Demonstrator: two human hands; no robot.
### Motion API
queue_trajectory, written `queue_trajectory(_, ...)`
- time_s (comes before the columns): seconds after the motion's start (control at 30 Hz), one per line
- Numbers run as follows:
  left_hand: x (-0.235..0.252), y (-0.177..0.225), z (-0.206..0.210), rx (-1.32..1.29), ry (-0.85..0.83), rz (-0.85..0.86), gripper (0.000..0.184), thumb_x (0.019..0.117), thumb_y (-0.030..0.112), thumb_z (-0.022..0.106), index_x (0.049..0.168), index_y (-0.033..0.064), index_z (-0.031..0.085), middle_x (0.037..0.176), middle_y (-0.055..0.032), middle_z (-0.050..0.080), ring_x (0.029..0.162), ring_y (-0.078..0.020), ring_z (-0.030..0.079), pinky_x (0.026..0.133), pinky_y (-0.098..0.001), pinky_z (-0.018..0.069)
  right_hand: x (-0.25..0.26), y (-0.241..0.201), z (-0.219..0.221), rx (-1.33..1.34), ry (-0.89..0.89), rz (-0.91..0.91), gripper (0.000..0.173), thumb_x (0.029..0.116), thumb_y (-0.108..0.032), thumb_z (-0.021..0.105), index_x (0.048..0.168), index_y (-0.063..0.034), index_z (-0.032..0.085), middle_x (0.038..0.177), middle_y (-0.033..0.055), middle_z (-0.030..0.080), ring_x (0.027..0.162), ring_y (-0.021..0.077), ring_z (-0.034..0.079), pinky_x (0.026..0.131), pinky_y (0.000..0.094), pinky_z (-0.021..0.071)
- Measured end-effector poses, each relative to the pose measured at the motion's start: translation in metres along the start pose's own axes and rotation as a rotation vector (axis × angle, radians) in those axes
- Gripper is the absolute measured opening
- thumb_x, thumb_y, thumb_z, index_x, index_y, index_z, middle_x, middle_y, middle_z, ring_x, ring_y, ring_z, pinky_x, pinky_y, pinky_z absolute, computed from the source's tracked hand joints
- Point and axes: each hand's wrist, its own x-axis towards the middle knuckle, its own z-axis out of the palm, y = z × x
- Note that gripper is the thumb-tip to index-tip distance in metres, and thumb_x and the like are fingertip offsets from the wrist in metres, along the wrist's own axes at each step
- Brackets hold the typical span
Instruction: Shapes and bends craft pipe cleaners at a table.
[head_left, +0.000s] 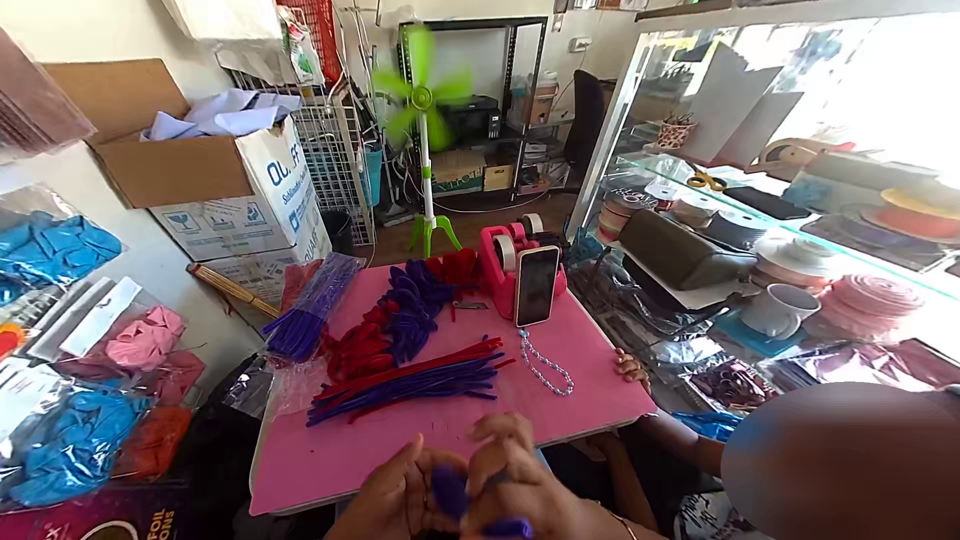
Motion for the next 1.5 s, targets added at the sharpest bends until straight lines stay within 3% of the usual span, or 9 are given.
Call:
queue_trajectory(0.13,-0.006,-0.016,0.030,0.057,0.126,0.005,0.056,0.1077,0.053,0.035,0.120,0.0129,0.072,0.114,-0.0060,0.076,0.106,-0.0195,0.072,0.097,-0.0377,0.0566,-0.008,0.019,0.001,-0.481,0.172,-0.008,0.010,0.1011,-0.037,0.061,0.102,-0.0272,0.064,0.115,-0.0093,0.058,0.133,0.0118,0.041,0.116,0.0362,0.0218)
queue_trajectory(0.3,-0.012,-0.021,0.055,0.070,0.343,0.194,0.032,0.1089,0.027,0.047,0.119,0.0090,0.073,0.112,-0.0040,0.076,0.105,-0.0164,0.072,0.100,-0.0377,0.0550,-0.016,0.025,0.013,-0.613,0.157,-0.002,0.009,0.1036,-0.035,0.056,0.103,-0.0260,0.058,0.116,-0.0076,0.055,0.132,0.0099,0.041,0.116,0.0347,0.0192)
queue_trajectory(0.5,-0.007,-0.018,0.060,-0.092,0.508,0.274,0.021,0.1038,0.013,0.056,0.109,0.0043,0.074,0.100,-0.0093,0.076,0.092,-0.0181,0.075,0.090,-0.0361,0.0605,-0.019,0.028,0.026,-0.447,0.210,0.078,0.008,0.1003,-0.028,0.063,0.105,-0.0302,0.069,0.121,-0.0082,0.060,0.135,0.0141,0.042,0.113,0.0386,0.0254)
queue_trajectory(0.73,-0.005,-0.014,0.053,0.065,0.712,0.436,0.012,0.0961,0.001,0.063,0.100,0.0023,0.074,0.089,-0.0092,0.077,0.081,-0.0153,0.076,0.079,-0.0307,0.0632,-0.019,0.017,0.015,-0.083,-0.080,0.275,0.038,0.1011,-0.035,0.048,0.135,-0.0287,0.064,0.149,0.0011,0.052,0.148,0.0235,0.032,0.118,0.0507,0.0253)
queue_trajectory(0.83,-0.005,-0.018,0.051,0.318,0.727,0.547,0.011,0.0948,0.003,0.065,0.100,0.0048,0.075,0.088,-0.0055,0.078,0.082,-0.0118,0.075,0.080,-0.0268,0.0616,-0.014,0.022,0.011,0.356,0.044,0.485,0.043,0.1016,-0.036,0.059,0.138,-0.0146,0.062,0.138,0.0020,0.060,0.131,0.0124,0.052,0.108,0.0332,0.0448)
queue_trajectory(0.93,-0.003,-0.023,0.051,0.494,0.723,0.624,0.009,0.0928,0.005,0.069,0.099,0.0062,0.075,0.087,0.0007,0.076,0.079,-0.0047,0.072,0.075,-0.0207,0.0598,-0.009,0.022,0.016,0.562,0.117,0.640,0.028,0.0979,-0.024,0.069,0.122,-0.0101,0.069,0.114,-0.0013,0.070,0.104,0.0057,0.064,0.087,0.0237,0.0536)
queue_trajectory(1.07,-0.002,-0.026,0.052,0.638,0.723,0.624,0.012,0.0923,0.004,0.069,0.104,0.0035,0.074,0.089,0.0013,0.076,0.079,-0.0030,0.071,0.074,-0.0192,0.0597,-0.001,0.018,0.020,0.654,0.204,0.770,0.008,0.0967,-0.012,0.069,0.096,-0.0060,0.075,0.102,-0.0003,0.071,0.089,0.0038,0.067,0.079,0.0208,0.0579)
queue_trajectory(1.33,-0.003,-0.033,0.045,1.047,0.781,0.609,0.017,0.0955,0.017,0.066,0.097,0.0040,0.076,0.085,0.0017,0.074,0.075,0.0034,0.067,0.070,-0.0131,0.0564,0.003,0.018,0.016,0.643,0.124,0.842,0.010,0.0955,-0.010,0.070,0.101,-0.0031,0.072,0.102,0.0015,0.070,0.087,0.0060,0.068,0.077,0.0228,0.0591)
queue_trajectory(1.5,-0.005,-0.032,0.045,0.990,0.711,0.591,0.013,0.0937,0.013,0.067,0.094,0.0042,0.076,0.085,0.0016,0.074,0.075,0.0027,0.067,0.071,-0.0137,0.0568,0.007,0.022,0.007,0.713,0.002,0.872,0.011,0.0961,-0.013,0.070,0.101,-0.0035,0.073,0.101,0.0002,0.071,0.086,0.0051,0.068,0.078,0.0232,0.0593)
